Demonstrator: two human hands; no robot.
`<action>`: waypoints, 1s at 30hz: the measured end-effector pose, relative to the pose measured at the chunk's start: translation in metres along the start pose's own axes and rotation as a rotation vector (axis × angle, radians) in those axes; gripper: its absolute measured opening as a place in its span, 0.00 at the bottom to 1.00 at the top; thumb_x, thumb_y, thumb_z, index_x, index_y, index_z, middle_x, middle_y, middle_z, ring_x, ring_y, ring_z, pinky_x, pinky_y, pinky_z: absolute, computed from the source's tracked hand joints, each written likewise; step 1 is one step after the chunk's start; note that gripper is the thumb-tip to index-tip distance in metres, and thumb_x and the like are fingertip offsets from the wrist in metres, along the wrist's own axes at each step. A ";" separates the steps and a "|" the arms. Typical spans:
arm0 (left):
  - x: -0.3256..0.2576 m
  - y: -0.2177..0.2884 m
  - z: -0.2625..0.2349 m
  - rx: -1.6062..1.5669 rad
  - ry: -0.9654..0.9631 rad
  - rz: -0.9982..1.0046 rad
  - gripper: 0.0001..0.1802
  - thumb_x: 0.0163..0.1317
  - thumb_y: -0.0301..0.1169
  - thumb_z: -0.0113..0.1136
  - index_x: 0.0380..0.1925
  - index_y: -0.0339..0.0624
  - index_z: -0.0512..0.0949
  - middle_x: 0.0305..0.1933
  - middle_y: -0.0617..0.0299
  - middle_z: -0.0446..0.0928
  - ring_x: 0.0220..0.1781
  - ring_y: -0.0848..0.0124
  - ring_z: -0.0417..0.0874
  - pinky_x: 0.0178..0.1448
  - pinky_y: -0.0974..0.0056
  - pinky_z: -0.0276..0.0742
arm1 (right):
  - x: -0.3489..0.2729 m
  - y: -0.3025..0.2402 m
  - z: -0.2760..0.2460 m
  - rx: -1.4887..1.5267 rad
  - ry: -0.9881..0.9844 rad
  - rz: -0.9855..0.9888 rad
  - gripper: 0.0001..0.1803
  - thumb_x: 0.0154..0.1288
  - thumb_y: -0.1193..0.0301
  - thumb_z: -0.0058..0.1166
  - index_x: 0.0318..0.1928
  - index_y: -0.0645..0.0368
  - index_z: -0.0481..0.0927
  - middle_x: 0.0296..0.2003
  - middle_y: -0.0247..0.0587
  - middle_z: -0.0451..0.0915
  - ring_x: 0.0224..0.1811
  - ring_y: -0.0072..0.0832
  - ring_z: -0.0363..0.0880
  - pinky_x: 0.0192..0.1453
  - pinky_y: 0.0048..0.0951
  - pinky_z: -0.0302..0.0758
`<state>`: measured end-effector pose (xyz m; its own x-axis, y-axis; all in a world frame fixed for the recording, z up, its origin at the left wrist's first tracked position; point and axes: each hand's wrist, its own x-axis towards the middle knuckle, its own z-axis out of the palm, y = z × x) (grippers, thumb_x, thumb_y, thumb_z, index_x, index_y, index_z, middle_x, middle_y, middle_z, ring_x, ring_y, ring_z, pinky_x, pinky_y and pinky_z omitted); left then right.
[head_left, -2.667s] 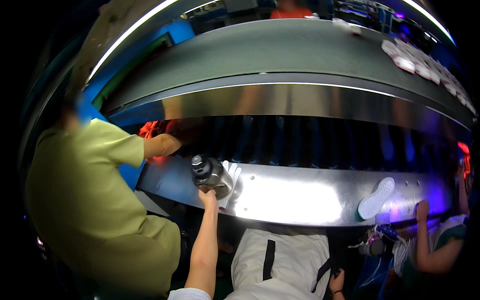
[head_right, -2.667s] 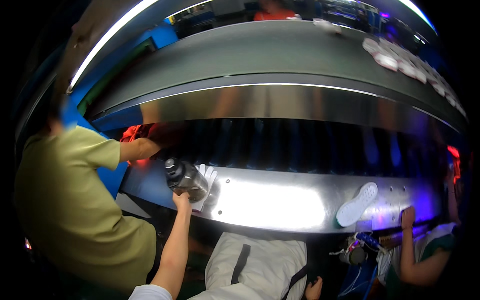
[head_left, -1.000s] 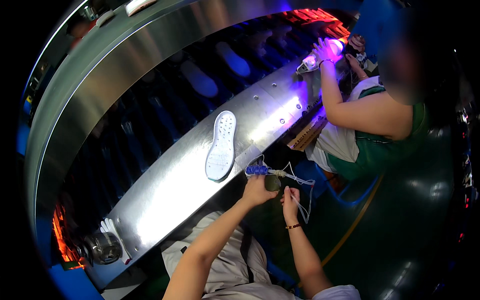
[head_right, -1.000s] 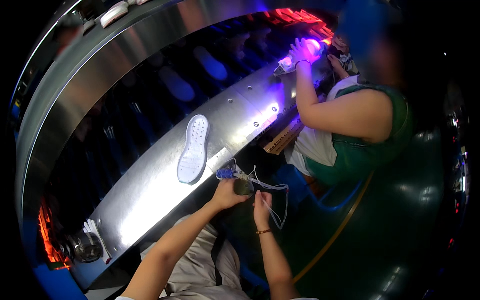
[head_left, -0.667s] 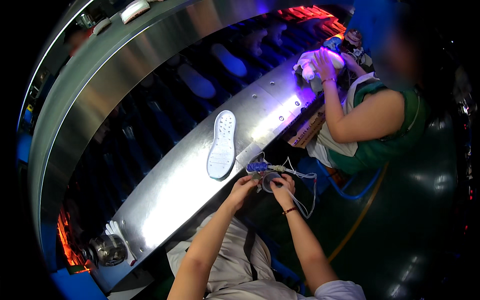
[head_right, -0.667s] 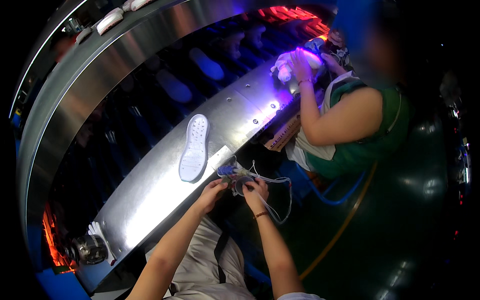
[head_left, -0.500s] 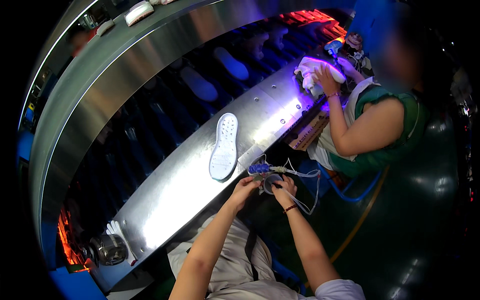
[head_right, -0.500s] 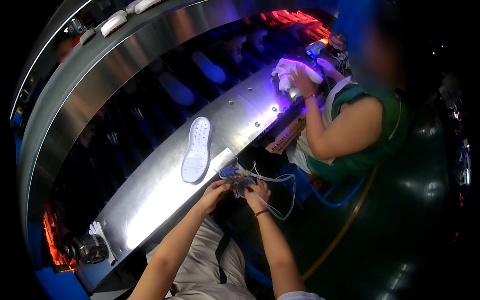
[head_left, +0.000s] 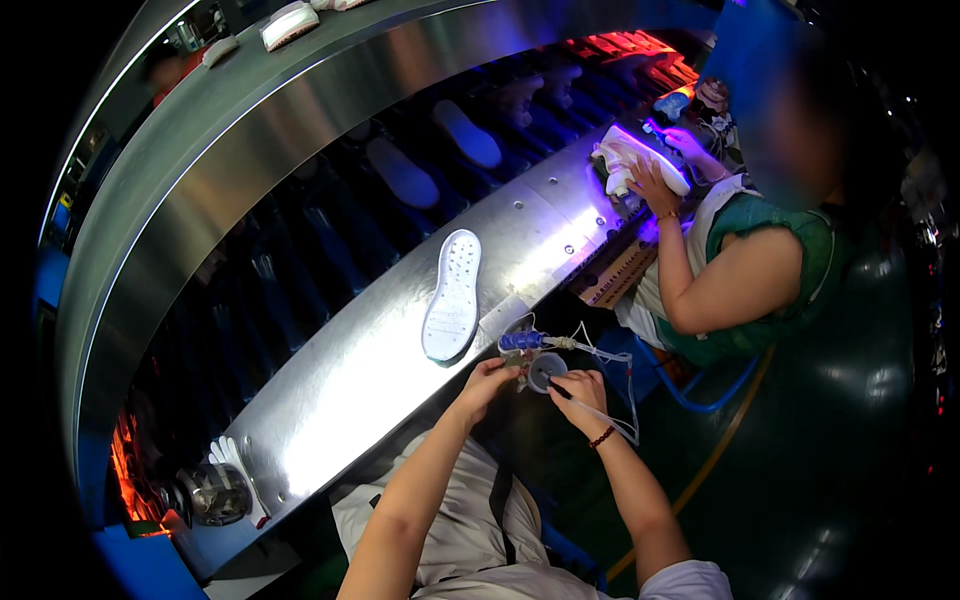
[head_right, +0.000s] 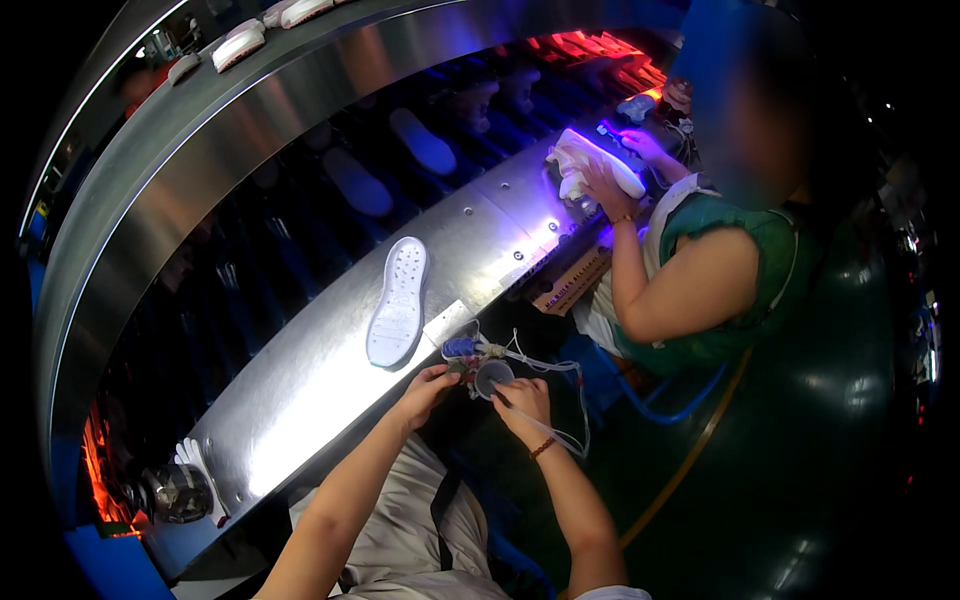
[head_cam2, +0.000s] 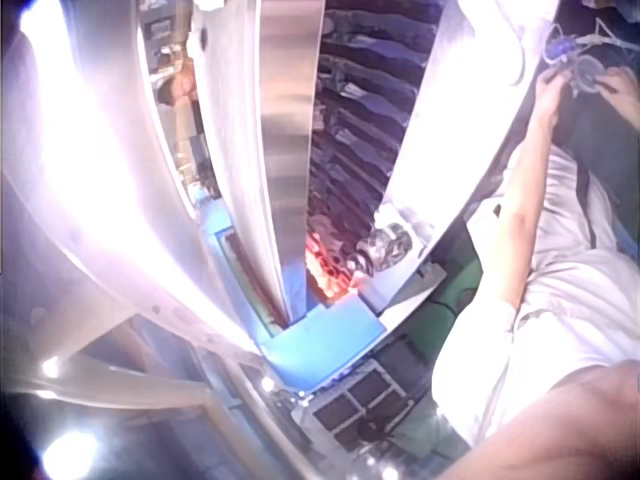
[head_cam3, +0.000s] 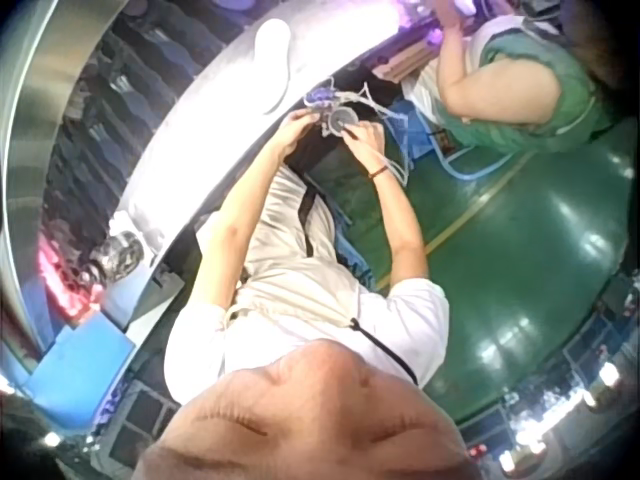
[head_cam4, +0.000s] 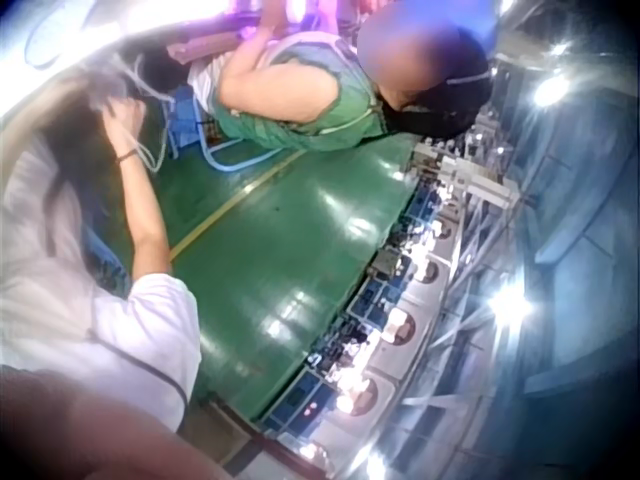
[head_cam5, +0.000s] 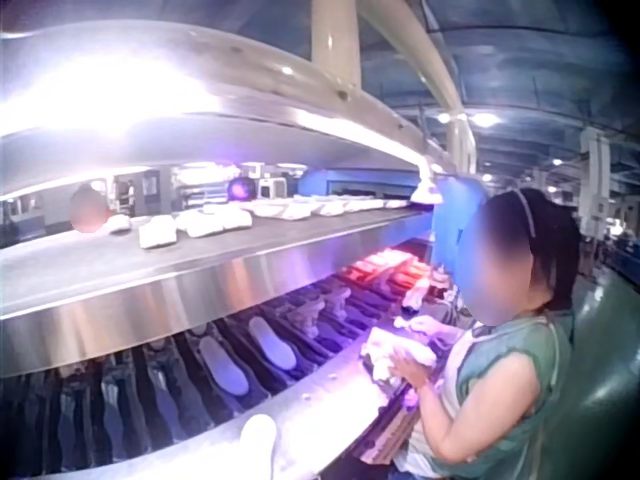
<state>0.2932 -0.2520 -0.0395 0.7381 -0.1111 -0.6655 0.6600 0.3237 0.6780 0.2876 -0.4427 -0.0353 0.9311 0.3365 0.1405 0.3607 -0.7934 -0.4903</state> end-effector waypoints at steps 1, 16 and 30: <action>0.000 0.000 0.000 0.001 -0.001 -0.003 0.37 0.44 0.35 0.65 0.52 0.32 0.58 0.43 0.57 0.71 0.45 0.72 0.71 0.50 0.71 0.64 | 0.004 0.000 -0.001 -0.044 -0.021 -0.026 0.08 0.47 0.68 0.55 0.30 0.55 0.80 0.30 0.34 0.79 0.39 0.28 0.73 0.46 0.31 0.60; 0.008 -0.010 -0.003 0.090 -0.038 0.097 0.37 0.40 0.32 0.67 0.50 0.30 0.60 0.47 0.53 0.69 0.49 0.69 0.70 0.53 0.69 0.64 | 0.017 0.013 -0.003 -0.081 -0.076 -0.135 0.07 0.50 0.68 0.54 0.30 0.54 0.79 0.30 0.36 0.79 0.39 0.28 0.75 0.43 0.29 0.64; 0.006 -0.028 0.052 1.171 0.153 0.709 0.36 0.34 0.38 0.69 0.47 0.43 0.64 0.50 0.51 0.63 0.52 0.53 0.64 0.55 0.57 0.64 | -0.044 -0.009 -0.090 0.352 0.172 0.135 0.08 0.47 0.79 0.56 0.31 0.65 0.78 0.29 0.48 0.78 0.32 0.36 0.78 0.36 0.27 0.73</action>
<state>0.2864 -0.3109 -0.0468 0.9908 -0.1274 -0.0459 -0.0596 -0.7143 0.6973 0.2480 -0.4960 0.0409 0.9749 0.1280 0.1822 0.2225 -0.5927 -0.7741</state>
